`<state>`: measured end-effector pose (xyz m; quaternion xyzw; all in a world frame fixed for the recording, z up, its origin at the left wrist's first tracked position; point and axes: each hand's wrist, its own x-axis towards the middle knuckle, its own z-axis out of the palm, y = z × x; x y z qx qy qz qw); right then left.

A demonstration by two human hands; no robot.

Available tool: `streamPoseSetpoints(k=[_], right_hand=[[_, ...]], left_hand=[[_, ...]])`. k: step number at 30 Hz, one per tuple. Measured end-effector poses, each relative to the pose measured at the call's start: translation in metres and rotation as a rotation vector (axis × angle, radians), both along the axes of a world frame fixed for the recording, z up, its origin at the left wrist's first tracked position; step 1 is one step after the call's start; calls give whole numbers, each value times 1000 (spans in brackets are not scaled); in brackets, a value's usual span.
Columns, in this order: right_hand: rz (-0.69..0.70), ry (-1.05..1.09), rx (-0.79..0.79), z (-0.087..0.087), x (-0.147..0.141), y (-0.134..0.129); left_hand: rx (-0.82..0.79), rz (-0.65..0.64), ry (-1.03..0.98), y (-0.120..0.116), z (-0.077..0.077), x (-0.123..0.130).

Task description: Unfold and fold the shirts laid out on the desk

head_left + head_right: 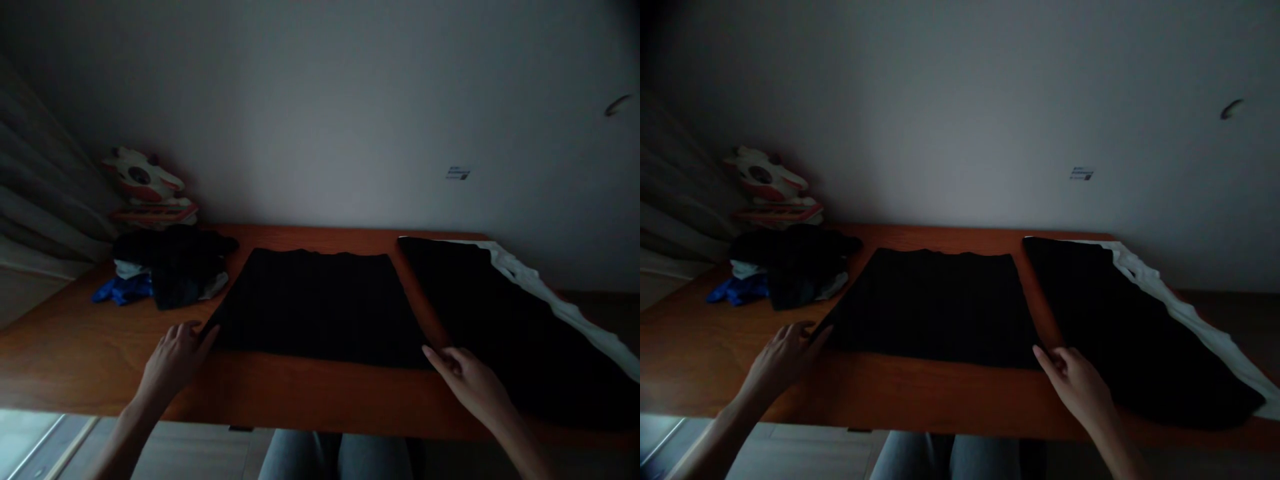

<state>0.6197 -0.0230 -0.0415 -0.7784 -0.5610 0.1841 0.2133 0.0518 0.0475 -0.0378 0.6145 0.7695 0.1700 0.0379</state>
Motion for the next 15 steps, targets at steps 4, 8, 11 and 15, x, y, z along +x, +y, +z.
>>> streamPoseSetpoints(k=[4,8,11,15], right_hand=[[30,-8,-5,7,-6,4],[21,-82,23,5,0,-10],[75,-126,14,-7,11,-30],[163,-155,141,-14,16,-40]], left_hand=[[-71,21,-128,-1,11,5],[-32,10,-153,-15,26,2],[-124,-26,-98,-31,28,-10],[-76,-60,-28,-41,23,-14]])
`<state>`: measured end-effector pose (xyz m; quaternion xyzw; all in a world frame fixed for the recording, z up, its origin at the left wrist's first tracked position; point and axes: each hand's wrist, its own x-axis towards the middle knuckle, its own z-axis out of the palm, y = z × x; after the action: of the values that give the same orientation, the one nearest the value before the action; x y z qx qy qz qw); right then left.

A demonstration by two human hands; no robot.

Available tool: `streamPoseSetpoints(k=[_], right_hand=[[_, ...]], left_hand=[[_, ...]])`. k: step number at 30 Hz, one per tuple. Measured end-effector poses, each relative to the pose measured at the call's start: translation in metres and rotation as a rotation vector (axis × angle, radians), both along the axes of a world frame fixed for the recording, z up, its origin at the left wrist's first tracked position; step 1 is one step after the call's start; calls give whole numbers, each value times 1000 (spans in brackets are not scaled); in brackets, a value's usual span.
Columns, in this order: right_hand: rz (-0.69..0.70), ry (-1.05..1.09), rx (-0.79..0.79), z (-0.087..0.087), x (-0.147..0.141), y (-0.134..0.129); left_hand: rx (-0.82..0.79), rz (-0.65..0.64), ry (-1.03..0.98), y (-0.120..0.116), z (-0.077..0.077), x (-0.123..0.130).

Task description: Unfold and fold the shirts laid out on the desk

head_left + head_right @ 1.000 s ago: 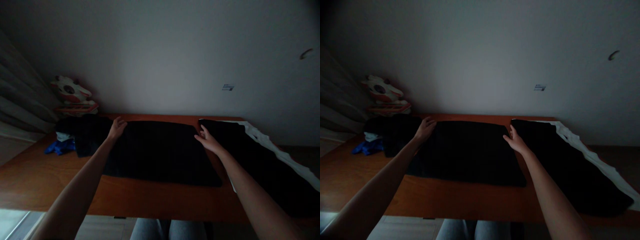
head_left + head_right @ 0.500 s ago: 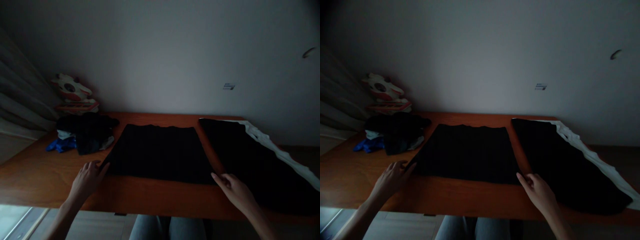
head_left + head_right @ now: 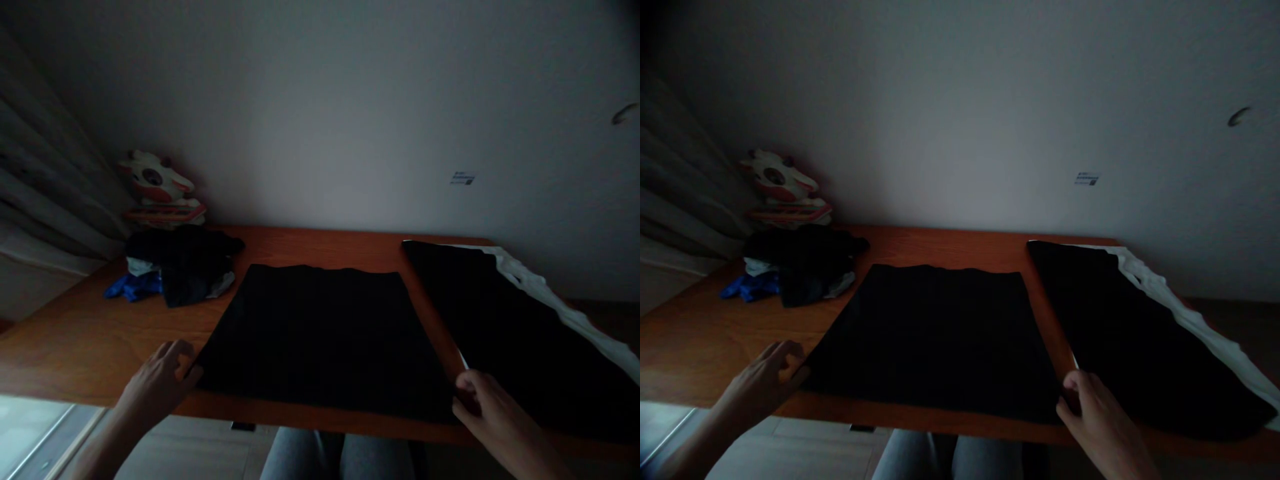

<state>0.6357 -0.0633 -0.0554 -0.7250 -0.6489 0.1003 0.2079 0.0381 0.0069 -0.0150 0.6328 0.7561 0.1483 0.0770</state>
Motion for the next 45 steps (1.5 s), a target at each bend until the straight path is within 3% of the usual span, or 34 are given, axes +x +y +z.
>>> streamPoseSetpoints(k=[4,8,12,16,19,23,27,32,35,40,42,45], right_hand=[[34,-85,162,14,-44,34],[253,-103,168,23,-121,96],[291,-173,120,12,-158,152],[114,-229,-48,-6,-135,177],[-73,-238,-119,-12,-108,179],[-152,-198,-97,-16,-91,179],[-181,-220,-40,-22,-93,180],[-198,-234,61,-21,-101,174],[-168,-287,38,-9,-101,165],[-39,-357,-29,23,-88,147],[17,-369,-35,33,-81,140],[64,-361,-32,45,-72,128]], left_hand=[[208,-195,14,23,-3,45],[208,-514,-2,72,-14,122],[169,-634,23,120,-36,171],[81,-556,114,149,-54,159],[77,-379,151,159,-59,127],[122,-163,87,169,-59,95],[207,-68,58,171,-55,93],[131,62,134,160,-45,103],[101,19,183,157,-39,104],[139,-206,330,162,-23,101],[79,-267,304,168,-13,102],[-50,-239,248,180,5,115]])
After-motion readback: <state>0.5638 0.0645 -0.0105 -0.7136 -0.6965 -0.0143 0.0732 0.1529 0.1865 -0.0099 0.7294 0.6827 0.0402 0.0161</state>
